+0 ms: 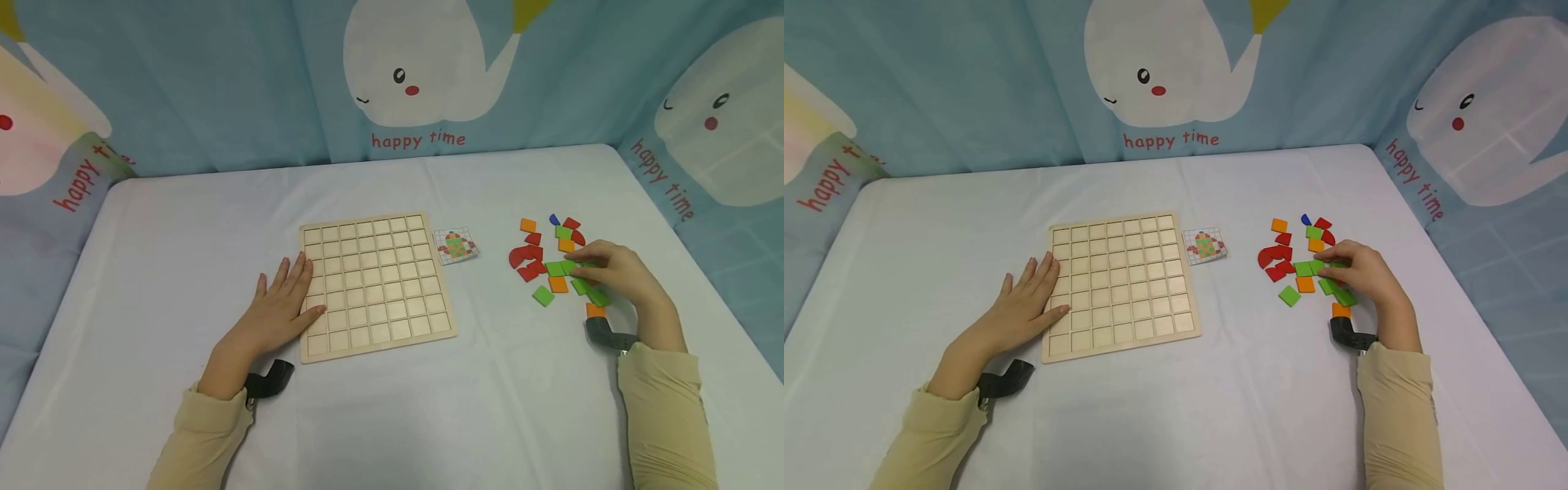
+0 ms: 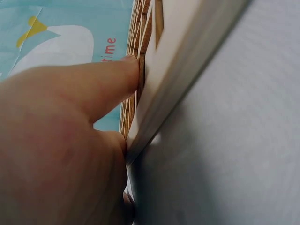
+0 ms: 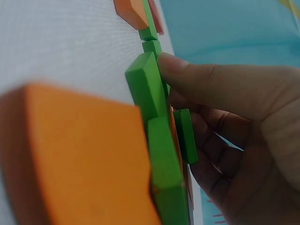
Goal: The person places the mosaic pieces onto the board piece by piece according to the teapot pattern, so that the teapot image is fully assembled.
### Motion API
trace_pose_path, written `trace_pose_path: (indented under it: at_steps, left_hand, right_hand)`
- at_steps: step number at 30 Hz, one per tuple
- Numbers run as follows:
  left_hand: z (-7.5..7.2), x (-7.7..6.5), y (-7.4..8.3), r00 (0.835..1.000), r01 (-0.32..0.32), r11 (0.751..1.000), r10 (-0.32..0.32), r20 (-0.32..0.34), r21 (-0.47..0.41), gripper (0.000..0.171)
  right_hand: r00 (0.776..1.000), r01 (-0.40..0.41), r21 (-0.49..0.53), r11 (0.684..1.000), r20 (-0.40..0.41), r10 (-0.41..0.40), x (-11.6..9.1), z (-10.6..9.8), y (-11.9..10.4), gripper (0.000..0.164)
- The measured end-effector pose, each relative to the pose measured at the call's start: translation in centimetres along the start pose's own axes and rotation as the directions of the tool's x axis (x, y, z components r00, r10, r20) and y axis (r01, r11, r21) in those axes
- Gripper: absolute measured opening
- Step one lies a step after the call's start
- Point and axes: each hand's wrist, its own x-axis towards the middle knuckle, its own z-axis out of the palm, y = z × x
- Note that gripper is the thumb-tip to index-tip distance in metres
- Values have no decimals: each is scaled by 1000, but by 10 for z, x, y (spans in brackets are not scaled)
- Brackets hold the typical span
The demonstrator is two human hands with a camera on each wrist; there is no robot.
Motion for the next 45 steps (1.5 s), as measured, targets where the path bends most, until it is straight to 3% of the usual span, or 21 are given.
trace_pose_path:
  at_steps: [8,20,28,32,36,41,45]
  left_hand:
    - [0,0,-1,1000,-2,1000,2,-4,-5,79]
    - [1,-3,-1,1000,-2,1000,2,-8,-2,79]
    - [-1,0,0,1000,-2,1000,2,-1,-28,83]
    - [-4,1,2,1000,-5,999,5,-14,-39,85]
    - [-5,1,1,1000,0,1000,-1,-14,-25,85]
    - [-2,1,-1,1000,6,1000,-6,-8,-16,86]
    - [1,1,-5,1000,6,1000,-6,-11,-3,88]
  right_hand:
    - [1000,13,23,1000,-9,-12,-1,0,0,29]
    - [998,-57,44,997,-28,59,-2,0,1,34]
    - [980,-120,219,968,-130,151,-6,-4,-4,35]
    - [971,-99,316,944,-179,161,-4,-3,-13,32]
    - [973,-12,433,901,-205,111,0,1,-26,24]
    - [976,80,486,870,-217,32,6,5,-53,15]
    - [981,99,509,855,-192,1,12,10,-74,17]
